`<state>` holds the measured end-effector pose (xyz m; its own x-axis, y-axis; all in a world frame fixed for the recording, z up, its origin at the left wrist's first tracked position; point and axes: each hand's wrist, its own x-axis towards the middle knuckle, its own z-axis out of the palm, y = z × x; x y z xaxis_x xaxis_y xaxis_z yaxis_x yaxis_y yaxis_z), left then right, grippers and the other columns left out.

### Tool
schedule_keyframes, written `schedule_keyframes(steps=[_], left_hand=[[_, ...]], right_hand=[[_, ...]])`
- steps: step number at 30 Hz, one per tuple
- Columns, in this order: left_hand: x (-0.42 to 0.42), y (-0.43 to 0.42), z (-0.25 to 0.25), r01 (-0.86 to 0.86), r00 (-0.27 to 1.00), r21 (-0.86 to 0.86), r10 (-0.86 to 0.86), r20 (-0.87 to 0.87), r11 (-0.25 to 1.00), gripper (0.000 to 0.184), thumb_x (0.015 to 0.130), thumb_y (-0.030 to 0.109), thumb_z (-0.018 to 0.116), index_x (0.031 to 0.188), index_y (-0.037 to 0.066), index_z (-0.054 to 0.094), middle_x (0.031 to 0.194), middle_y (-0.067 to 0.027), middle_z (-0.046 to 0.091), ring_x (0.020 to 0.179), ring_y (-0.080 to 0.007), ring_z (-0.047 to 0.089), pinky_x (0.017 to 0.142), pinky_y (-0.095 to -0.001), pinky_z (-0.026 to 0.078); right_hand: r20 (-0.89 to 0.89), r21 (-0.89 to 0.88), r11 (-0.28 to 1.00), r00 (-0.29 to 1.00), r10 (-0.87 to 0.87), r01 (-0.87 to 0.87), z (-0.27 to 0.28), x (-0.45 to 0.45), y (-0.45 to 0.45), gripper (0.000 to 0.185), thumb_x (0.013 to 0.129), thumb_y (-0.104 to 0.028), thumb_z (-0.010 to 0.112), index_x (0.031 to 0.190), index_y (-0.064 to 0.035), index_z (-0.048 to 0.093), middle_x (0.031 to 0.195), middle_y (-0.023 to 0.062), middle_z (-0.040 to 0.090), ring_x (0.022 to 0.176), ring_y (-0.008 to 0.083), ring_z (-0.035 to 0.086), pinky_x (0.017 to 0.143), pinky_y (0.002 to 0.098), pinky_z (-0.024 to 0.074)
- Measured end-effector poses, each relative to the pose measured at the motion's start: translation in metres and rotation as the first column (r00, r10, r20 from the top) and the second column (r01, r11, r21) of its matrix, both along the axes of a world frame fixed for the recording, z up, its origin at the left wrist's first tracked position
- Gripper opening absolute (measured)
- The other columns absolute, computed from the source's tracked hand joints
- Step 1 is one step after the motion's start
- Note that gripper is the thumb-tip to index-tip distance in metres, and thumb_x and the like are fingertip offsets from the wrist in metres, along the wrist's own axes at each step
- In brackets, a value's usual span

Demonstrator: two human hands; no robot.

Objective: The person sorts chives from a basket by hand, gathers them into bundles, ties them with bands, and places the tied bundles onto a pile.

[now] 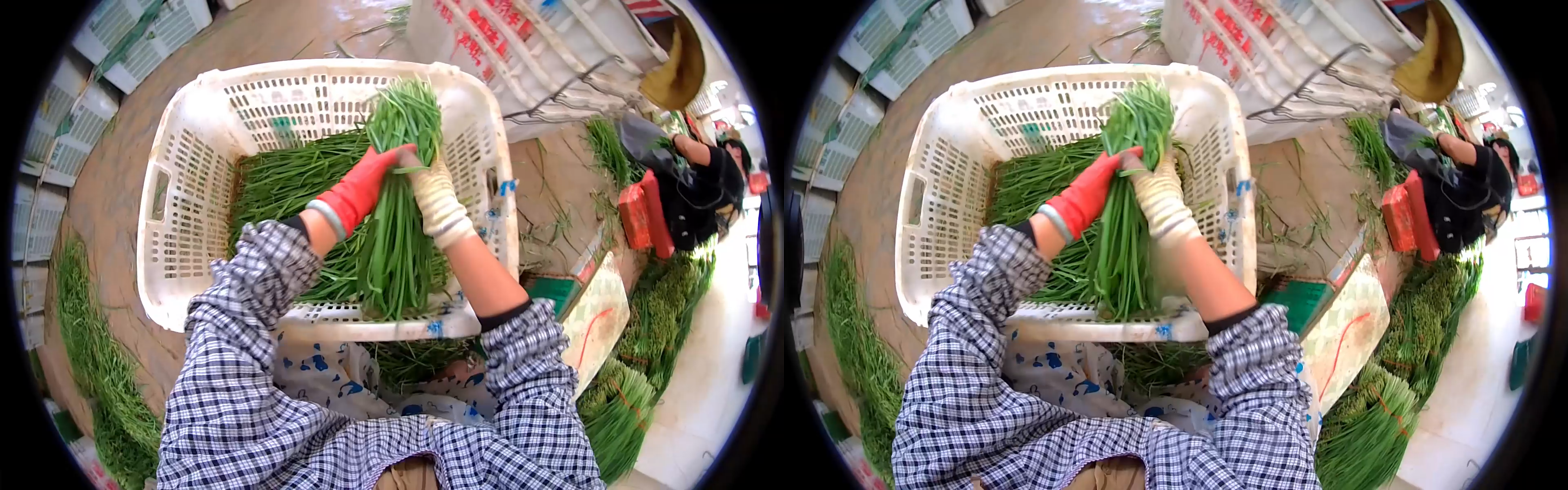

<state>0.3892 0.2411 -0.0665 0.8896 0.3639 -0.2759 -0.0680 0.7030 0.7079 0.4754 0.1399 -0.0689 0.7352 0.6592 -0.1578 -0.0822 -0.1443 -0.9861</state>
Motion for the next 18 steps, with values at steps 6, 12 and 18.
schedule_keyframes(steps=[6, 12, 18], left_hand=[[-0.07, -0.041, 0.163, 0.224, 0.941, 0.041, -0.227, 0.25, 0.974, 0.043, 0.094, 0.013, 0.058, 0.135, 0.005, 0.049, 0.122, -0.0112, 0.061, 0.101, -0.0185, 0.065, 0.088, -0.0323, 0.055], [-0.111, -0.124, 0.234, -0.505, 0.812, 0.842, -0.225, 0.538, 0.19, 0.073, 0.091, 0.011, 0.06, 0.151, -0.001, 0.019, 0.14, -0.0197, 0.047, 0.124, -0.0278, 0.05, 0.104, -0.0381, 0.04], [-0.199, -0.173, 0.233, -0.168, 0.858, 0.905, -0.394, 0.33, 0.391, 0.115, 0.079, 0.016, 0.076, 0.153, 0.006, -0.012, 0.156, -0.0182, 0.027, 0.139, -0.0246, 0.032, 0.112, -0.0354, 0.028]], right_hand=[[0.036, 0.586, 0.808, 0.998, 0.045, -0.058, 0.184, -0.074, -0.086, 0.08, 0.087, -0.055, 0.062, 0.144, -0.0033, 0.038, 0.138, 0.0113, 0.051, 0.123, 0.0234, 0.052, 0.103, 0.0374, 0.0436], [-0.05, 0.712, 0.694, 0.993, -0.105, 0.109, 0.238, -0.15, -0.139, 0.041, 0.092, -0.009, 0.064, 0.13, -0.0026, 0.052, 0.121, 0.0091, 0.063, 0.102, 0.0182, 0.064, 0.089, 0.0283, 0.0516], [-0.457, 0.816, 0.44, 0.884, 0.096, 0.374, 0.239, -0.211, -0.204, 0.04, 0.091, -0.013, 0.066, 0.128, -0.0048, 0.055, 0.116, 0.0072, 0.065, 0.098, 0.0196, 0.066, 0.083, 0.0374, 0.0565]])
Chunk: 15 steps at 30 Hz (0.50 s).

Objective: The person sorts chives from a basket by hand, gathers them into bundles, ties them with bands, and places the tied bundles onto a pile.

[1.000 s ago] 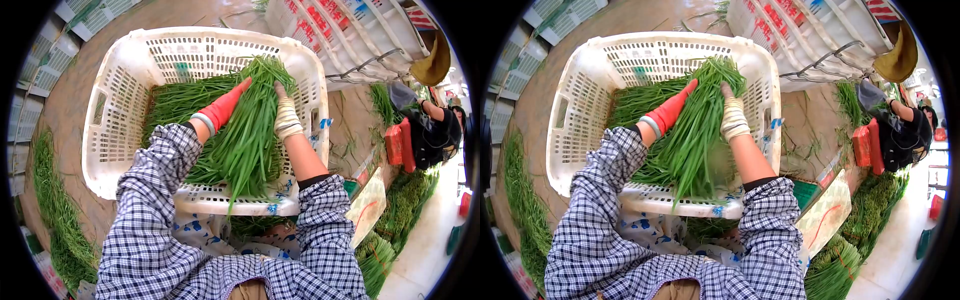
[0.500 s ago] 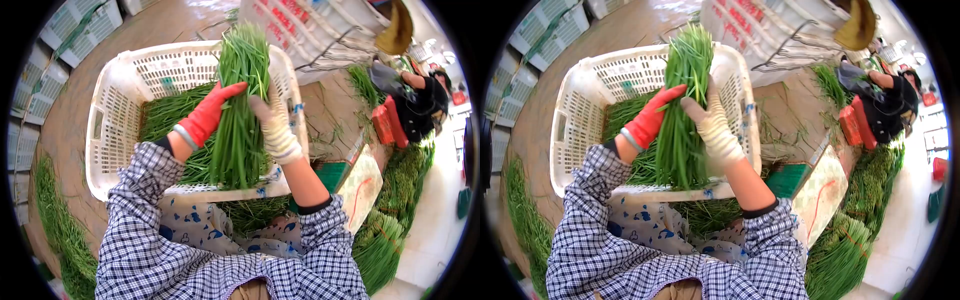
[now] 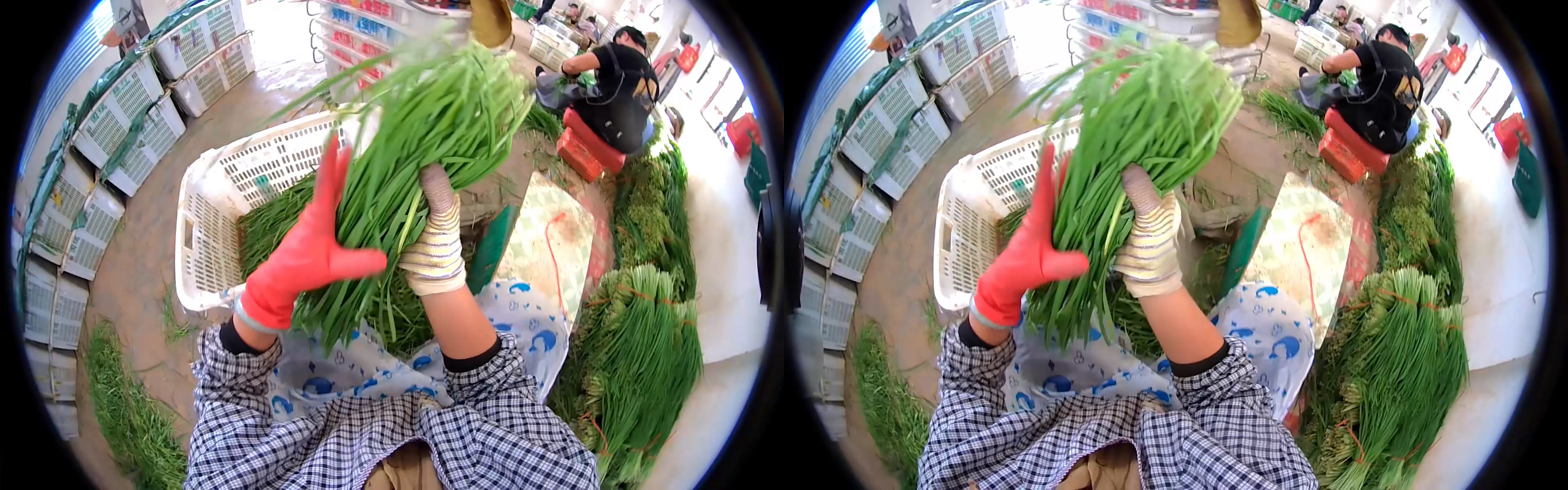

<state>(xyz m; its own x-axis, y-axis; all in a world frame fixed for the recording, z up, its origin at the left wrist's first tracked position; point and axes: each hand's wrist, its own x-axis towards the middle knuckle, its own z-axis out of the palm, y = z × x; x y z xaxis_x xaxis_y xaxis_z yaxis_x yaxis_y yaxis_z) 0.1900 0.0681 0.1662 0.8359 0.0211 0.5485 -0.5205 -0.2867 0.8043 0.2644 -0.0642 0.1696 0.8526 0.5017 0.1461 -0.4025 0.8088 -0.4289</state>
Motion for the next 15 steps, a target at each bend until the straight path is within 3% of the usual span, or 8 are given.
schedule_keyframes(steps=[2, 5, 6, 9, 11, 12, 13, 15], left_hand=[[-0.036, -0.026, -0.031, 0.074, 0.954, -0.27, -0.147, -0.261, 0.96, 0.111, 0.073, 0.014, 0.081, 0.155, 0.006, 0.007, 0.15, -0.0141, 0.038, 0.134, -0.0217, 0.04, 0.11, -0.0347, 0.032], [-0.079, -0.054, -0.063, -0.1, 0.82, -0.338, -0.116, -0.561, 0.936, 0.06, 0.073, 0.01, 0.079, 0.127, 0.001, 0.054, 0.117, -0.0065, 0.064, 0.111, -0.016, 0.056, 0.097, -0.0319, 0.045], [-0.092, -0.057, -0.067, -0.117, 0.807, -0.338, -0.11, -0.581, 0.934, 0.06, 0.073, 0.01, 0.079, 0.127, 0.001, 0.054, 0.117, -0.0065, 0.064, 0.111, -0.016, 0.056, 0.097, -0.0319, 0.045], [-0.128, -0.057, -0.08, -0.161, 0.616, -0.524, -0.329, -0.716, 0.837, 0.054, 0.069, 0.001, 0.07, 0.122, 0.0, 0.058, 0.101, -0.0112, 0.067, 0.076, -0.0238, 0.066, 0.066, -0.0352, 0.055], [-0.148, -0.057, -0.086, -0.156, 0.603, -0.525, -0.34, -0.722, 0.837, 0.054, 0.069, 0.001, 0.069, 0.122, 0.0, 0.058, 0.099, -0.0118, 0.068, 0.073, -0.0229, 0.065, 0.063, -0.0344, 0.055], [-0.159, -0.053, -0.09, -0.142, 0.598, -0.525, -0.349, -0.721, 0.839, 0.054, 0.068, 0.0, 0.068, 0.121, 0.0, 0.058, 0.096, -0.0124, 0.068, 0.069, -0.022, 0.065, 0.061, -0.0336, 0.054], [-0.172, -0.048, -0.095, -0.147, 0.569, -0.495, -0.336, -0.75, 0.857, 0.054, 0.066, -0.002, 0.067, 0.119, 0.0, 0.059, 0.094, -0.0118, 0.069, 0.071, -0.0205, 0.065, 0.061, -0.0331, 0.054], [-0.189, -0.045, -0.1, -0.171, 0.554, -0.483, -0.321, -0.768, 0.859, 0.054, 0.069, 0.0, 0.069, 0.122, 0.001, 0.058, 0.096, -0.0093, 0.068, 0.073, -0.018, 0.064, 0.065, -0.0316, 0.053]], right_hand=[[-0.088, -0.01, 0.998, 0.994, -0.058, 0.058, -0.023, -0.02, -0.007, 0.043, 0.09, -0.016, 0.068, 0.129, -0.0059, 0.054, 0.114, 0.0058, 0.065, 0.095, 0.0195, 0.066, 0.082, 0.0361, 0.0567], [-0.089, -0.125, 0.989, 0.994, 0.063, -0.074, -0.059, -0.034, -0.027, 0.055, 0.085, -0.035, 0.072, 0.129, -0.0075, 0.055, 0.116, 0.0066, 0.065, 0.1, 0.0212, 0.065, 0.086, 0.0384, 0.0552], [-0.087, -0.124, 0.976, 0.982, 0.167, -0.177, -0.068, -0.033, -0.035, 0.061, 0.084, -0.046, 0.071, 0.13, -0.0079, 0.055, 0.118, 0.008, 0.065, 0.104, 0.0227, 0.064, 0.09, 0.0404, 0.0535], [-0.071, -0.049, 0.974, 0.973, 0.22, -0.223, -0.073, 0.0, -0.054, 0.06, 0.087, -0.05, 0.066, 0.127, -0.0063, 0.057, 0.119, 0.0085, 0.064, 0.107, 0.0233, 0.062, 0.094, 0.0414, 0.0509], [-0.056, -0.382, 0.919, 0.989, -0.135, 0.104, -0.088, 0.033, -0.053, 0.039, 0.09, -0.034, 0.064, 0.115, -0.0051, 0.061, 0.09, 0.0055, 0.065, 0.079, 0.0194, 0.063, 0.077, 0.0312, 0.0536], [0.029, -0.453, 0.89, 0.998, -0.048, 0.056, -0.11, 0.064, -0.061, 0.033, 0.09, -0.028, 0.064, 0.113, -0.0046, 0.061, 0.074, 0.0018, 0.058, 0.062, 0.0153, 0.055, 0.059, 0.0288, 0.0491], [-0.174, -0.556, 0.824, 0.953, -0.247, 0.111, -0.089, 0.068, -0.057, 0.027, 0.09, -0.022, 0.064, 0.11, -0.0044, 0.061, 0.065, -0.0031, 0.047, 0.052, 0.0103, 0.042, 0.045, 0.0286, 0.0363], [-0.043, -0.358, 0.879, 0.935, -0.351, 0.314, -0.085, 0.094, -0.093, 0.03, 0.094, -0.025, 0.059, 0.114, -0.0033, 0.06, 0.056, -0.0064, 0.03, 0.044, 0.0063, 0.027, 0.039, 0.0245, 0.023]])
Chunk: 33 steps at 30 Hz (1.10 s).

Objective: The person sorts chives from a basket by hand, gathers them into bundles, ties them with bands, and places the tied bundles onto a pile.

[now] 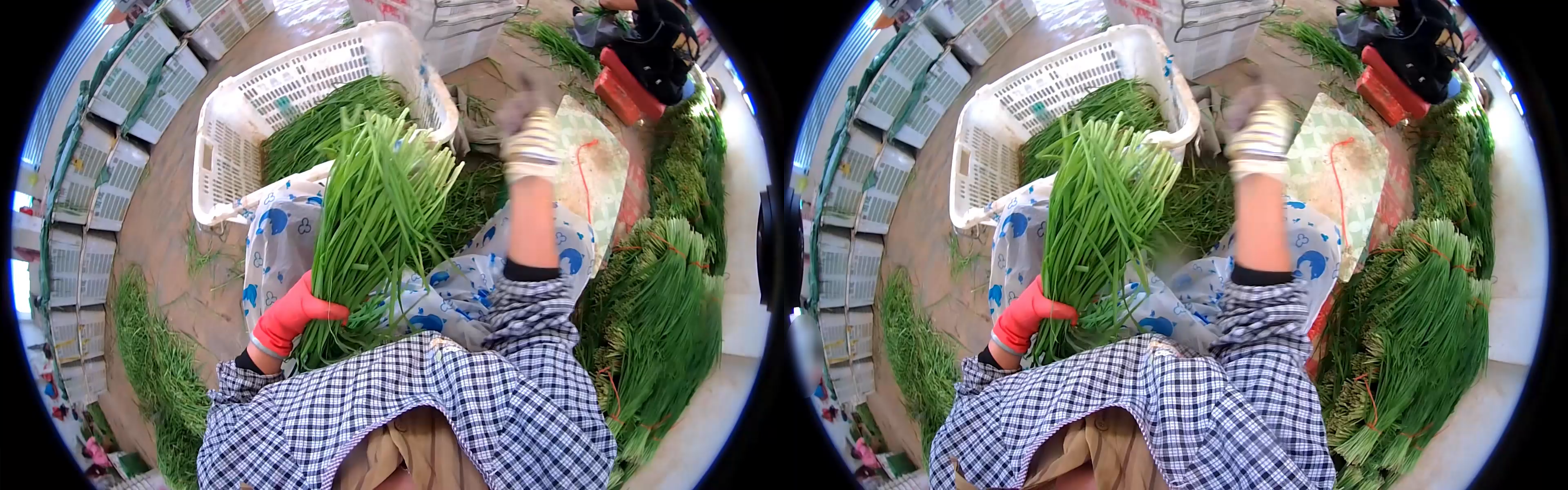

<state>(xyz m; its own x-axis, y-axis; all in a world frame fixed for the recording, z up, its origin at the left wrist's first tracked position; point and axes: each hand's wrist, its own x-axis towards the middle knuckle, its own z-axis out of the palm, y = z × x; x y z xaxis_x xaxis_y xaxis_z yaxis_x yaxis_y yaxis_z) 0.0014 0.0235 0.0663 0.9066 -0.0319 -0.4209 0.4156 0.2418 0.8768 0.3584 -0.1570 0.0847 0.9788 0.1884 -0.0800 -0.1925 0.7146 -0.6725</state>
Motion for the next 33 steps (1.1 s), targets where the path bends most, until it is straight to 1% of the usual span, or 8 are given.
schedule_keyframes(steps=[4, 9, 14, 21, 25, 29, 31, 33], left_hand=[[-0.007, 0.001, -0.005, -0.1, 0.994, 0.037, 0.101, -0.041, 0.994, 0.056, 0.072, 0.003, 0.075, 0.126, 0.003, 0.057, 0.105, -0.0051, 0.067, 0.088, -0.0143, 0.063, 0.079, -0.0303, 0.052], [0.001, -0.002, -0.015, -0.146, 0.989, 0.108, 0.149, -0.024, 0.983, 0.063, 0.071, 0.005, 0.079, 0.129, 0.004, 0.054, 0.117, -0.0025, 0.063, 0.106, -0.0131, 0.058, 0.094, -0.0311, 0.046], [-0.013, 0.0, -0.015, -0.139, 0.99, 0.166, 0.141, 0.003, 0.976, 0.068, 0.071, 0.004, 0.08, 0.132, 0.004, 0.051, 0.121, -0.0029, 0.062, 0.111, -0.0138, 0.056, 0.099, -0.0319, 0.043], [-0.024, 0.002, -0.018, -0.247, 0.968, 0.264, 0.247, 0.035, 0.932, 0.07, 0.072, 0.003, 0.076, 0.137, 0.004, 0.048, 0.123, -0.0051, 0.062, 0.113, -0.0139, 0.056, 0.099, -0.0314, 0.043], [-0.013, -0.002, -0.009, -0.175, 0.984, 0.5, 0.158, 0.077, 0.848, 0.075, 0.075, 0.003, 0.07, 0.145, 0.007, 0.041, 0.121, -0.0096, 0.065, 0.112, -0.0173, 0.061, 0.096, -0.0312, 0.046], [-0.012, -0.007, 0.003, -0.133, 0.991, 0.662, 0.104, 0.083, 0.738, 0.081, 0.075, 0.001, 0.066, 0.148, 0.017, 0.037, 0.12, -0.0163, 0.064, 0.109, -0.03, 0.064, 0.092, -0.0323, 0.049], [-0.02, -0.003, 0.007, -0.119, 0.993, 0.734, 0.08, 0.088, 0.669, 0.084, 0.073, 0.001, 0.067, 0.148, 0.02, 0.037, 0.115, -0.0157, 0.064, 0.103, -0.0333, 0.065, 0.087, -0.0342, 0.05], [-0.028, 0.003, 0.012, -0.099, 0.995, 0.8, 0.053, 0.084, 0.592, 0.087, 0.071, 0.001, 0.067, 0.149, 0.024, 0.037, 0.11, -0.0151, 0.065, 0.097, -0.0366, 0.065, 0.083, -0.0361, 0.052]], right_hand=[[0.438, -0.556, 0.81, 0.763, 0.475, -0.186, 0.057, -0.044, -0.043, 0.026, 0.096, -0.023, 0.056, 0.109, -0.0015, 0.063, 0.055, -0.0039, 0.044, 0.045, 0.0084, 0.038, 0.047, 0.0233, 0.0378], [0.215, -0.914, -0.004, 0.495, 0.842, 0.405, 0.001, -0.122, 0.017, 0.041, 0.083, -0.036, 0.067, 0.106, -0.0018, 0.06, 0.078, 0.0227, 0.066, 0.077, 0.0387, 0.067, 0.072, 0.0463, 0.0525], [0.681, -0.706, 0.205, 0.569, 0.461, 0.678, -0.018, -0.053, 0.008, 0.017, 0.085, -0.005, 0.058, 0.101, -0.0074, 0.065, 0.075, 0.0193, 0.064, 0.067, 0.0349, 0.064, 0.062, 0.0416, 0.0506], [0.366, -0.514, 0.85, 0.866, 0.34, -0.117, 0.033, -0.035, -0.04, 0.026, 0.088, -0.024, 0.067, 0.105, -0.0033, 0.064, 0.094, 0.0077, 0.066, 0.084, 0.0183, 0.065, 0.075, 0.0298, 0.0534], [0.382, -0.922, 0.325, 0.63, 0.676, 0.211, 0.065, -0.119, 0.008, 0.029, 0.087, -0.027, 0.069, 0.107, -0.0071, 0.064, 0.09, 0.0093, 0.069, 0.078, 0.0245, 0.068, 0.072, 0.0359, 0.0539], [0.244, -0.642, -0.19, 0.434, 0.867, 0.742, 0.008, -0.101, 0.043, 0.028, 0.079, -0.024, 0.071, 0.101, -0.0077, 0.064, 0.082, 0.0188, 0.067, 0.078, 0.0339, 0.066, 0.071, 0.0405, 0.0519], [0.415, -0.628, -0.107, 0.448, 0.792, 0.771, 0.003, -0.058, 0.029, 0.019, 0.09, -0.02, 0.062, 0.096, -0.0027, 0.063, 0.079, 0.01, 0.069, 0.066, 0.0245, 0.068, 0.059, 0.0328, 0.0523], [0.278, -0.92, 0.39, 0.738, 0.615, 0.021, -0.001, -0.03, 0.015, 0.016, 0.092, -0.011, 0.059, 0.102, -0.0002, 0.065, 0.083, 0.0085, 0.07, 0.067, 0.0164, 0.065, 0.061, 0.0278, 0.0518]])
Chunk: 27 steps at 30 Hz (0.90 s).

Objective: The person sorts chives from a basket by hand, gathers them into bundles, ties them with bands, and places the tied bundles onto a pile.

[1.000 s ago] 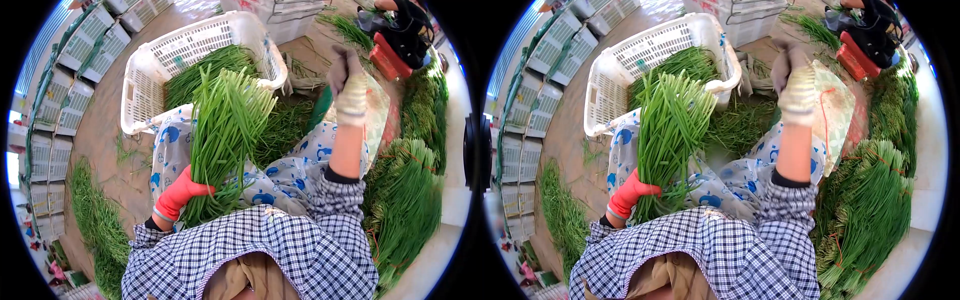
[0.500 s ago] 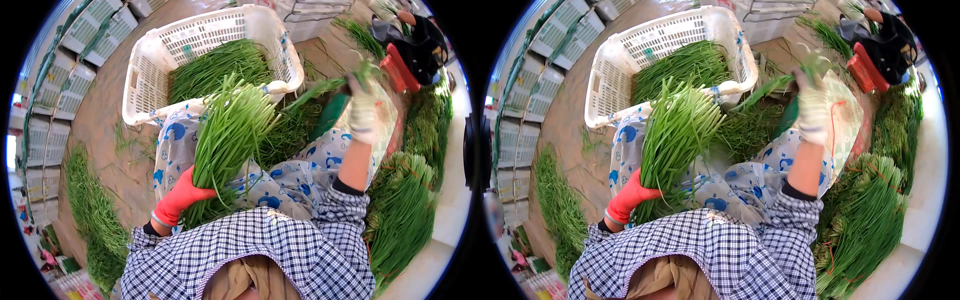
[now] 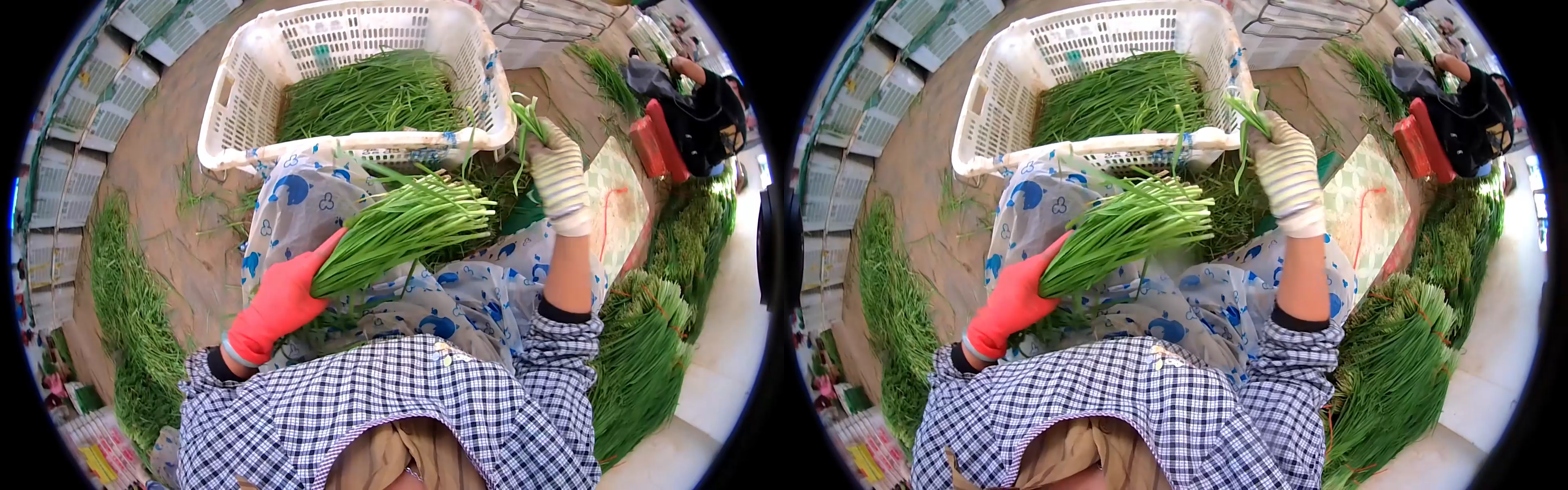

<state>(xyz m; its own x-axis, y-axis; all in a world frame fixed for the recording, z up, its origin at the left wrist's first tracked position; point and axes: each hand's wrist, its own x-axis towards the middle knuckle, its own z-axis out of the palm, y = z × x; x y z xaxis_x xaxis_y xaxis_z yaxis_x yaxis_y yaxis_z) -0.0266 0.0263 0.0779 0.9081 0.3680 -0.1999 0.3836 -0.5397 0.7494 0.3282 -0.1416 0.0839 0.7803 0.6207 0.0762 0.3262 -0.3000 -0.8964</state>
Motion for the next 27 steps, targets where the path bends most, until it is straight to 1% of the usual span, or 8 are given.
schedule_keyframes(steps=[2, 6, 9, 11, 15, 18, 24, 27], left_hand=[[-0.003, 0.004, 0.004, 0.103, 0.989, 0.241, -0.073, -0.129, 0.965, 0.094, 0.066, 0.001, 0.07, 0.15, 0.028, 0.035, 0.098, -0.0119, 0.064, 0.085, -0.0376, 0.064, 0.073, -0.0404, 0.053], [0.002, 0.005, 0.003, 0.176, 0.979, 0.461, -0.104, -0.178, 0.87, 0.091, 0.069, 0.0, 0.065, 0.15, 0.03, 0.035, 0.095, -0.009, 0.063, 0.076, -0.0321, 0.064, 0.062, -0.0401, 0.052], [-0.004, 0.01, -0.002, 0.203, 0.977, 0.524, -0.137, -0.162, 0.827, 0.087, 0.072, -0.001, 0.062, 0.149, 0.029, 0.036, 0.097, -0.0074, 0.062, 0.073, -0.0305, 0.064, 0.059, -0.0397, 0.051], [-0.009, 0.011, -0.008, 0.174, 0.984, 0.525, -0.122, -0.134, 0.833, 0.086, 0.072, -0.002, 0.061, 0.149, 0.029, 0.037, 0.098, -0.0068, 0.062, 0.072, -0.0305, 0.064, 0.059, -0.0397, 0.051], [-0.016, 0.011, -0.015, 0.168, 0.985, 0.537, -0.126, -0.114, 0.827, 0.08, 0.072, -0.002, 0.061, 0.145, 0.024, 0.044, 0.105, -0.007, 0.064, 0.079, -0.0307, 0.065, 0.064, -0.0378, 0.051], [-0.011, 0.009, -0.015, 0.203, 0.979, 0.543, -0.156, -0.133, 0.815, 0.078, 0.072, -0.003, 0.06, 0.144, 0.023, 0.046, 0.108, -0.0074, 0.064, 0.08, -0.0303, 0.065, 0.065, -0.0371, 0.052], [-0.005, 0.008, -0.016, 0.203, 0.979, 0.537, -0.175, -0.104, 0.819, 0.076, 0.072, -0.001, 0.061, 0.143, 0.02, 0.046, 0.112, -0.0076, 0.064, 0.083, -0.0303, 0.065, 0.066, -0.0367, 0.052], [-0.011, 0.008, -0.023, 0.155, 0.988, 0.525, -0.13, -0.084, 0.837, 0.075, 0.071, -0.001, 0.062, 0.142, 0.019, 0.048, 0.114, -0.0072, 0.063, 0.084, -0.0299, 0.065, 0.067, -0.0362, 0.052]], right_hand=[[-0.234, 0.206, 0.926, 0.903, 0.361, -0.316, 0.003, -0.011, 0.001, 0.025, 0.089, -0.011, 0.065, 0.111, 0.0, 0.065, 0.097, 0.0104, 0.07, 0.084, 0.0158, 0.064, 0.076, 0.0275, 0.0519], [0.412, -0.387, 0.737, 0.611, 0.676, -0.554, -0.017, -0.077, 0.026, 0.041, 0.076, -0.024, 0.076, 0.108, -0.0007, 0.066, 0.104, 0.0129, 0.067, 0.096, 0.0291, 0.063, 0.086, 0.039, 0.0507], [-0.154, 0.207, 0.901, 0.897, 0.414, -0.381, -0.052, -0.088, 0.015, 0.027, 0.083, -0.02, 0.071, 0.102, -0.0024, 0.064, 0.091, 0.0088, 0.068, 0.082, 0.0239, 0.064, 0.077, 0.0388, 0.0527], [-0.669, 0.679, 0.713, 0.552, 0.498, 0.179, -0.057, -0.09, 0.009, 0.021, 0.092, -0.029, 0.065, 0.093, -0.0089, 0.059, 0.077, 0.001, 0.061, 0.064, 0.0123, 0.058, 0.059, 0.0344, 0.0526], [-0.675, 0.473, 0.881, 0.646, 0.357, 0.006, -0.05, -0.026, -0.057, 0.023, 0.097, -0.032, 0.058, 0.098, -0.0093, 0.062, 0.078, 0.0036, 0.062, 0.052, 0.012, 0.053, 0.052, 0.0265, 0.0481], [-0.232, 0.044, 0.968, 0.94, 0.252, -0.249, -0.007, -0.068, -0.033, 0.024, 0.091, -0.024, 0.068, 0.104, -0.0043, 0.064, 0.089, 0.0074, 0.068, 0.065, 0.0141, 0.063, 0.061, 0.025, 0.0525], [0.572, -0.422, 0.762, 0.507, 0.644, -0.491, -0.036, -0.132, 0.029, 0.028, 0.077, -0.021, 0.077, 0.098, -0.0066, 0.066, 0.094, 0.0098, 0.066, 0.083, 0.0265, 0.065, 0.076, 0.0381, 0.0533], [-0.579, 0.49, 0.867, 0.711, 0.399, -0.089, -0.047, -0.134, 0.014, 0.031, 0.088, -0.036, 0.068, 0.094, -0.0061, 0.063, 0.094, 0.0081, 0.065, 0.088, 0.021, 0.065, 0.08, 0.0343, 0.0555]])
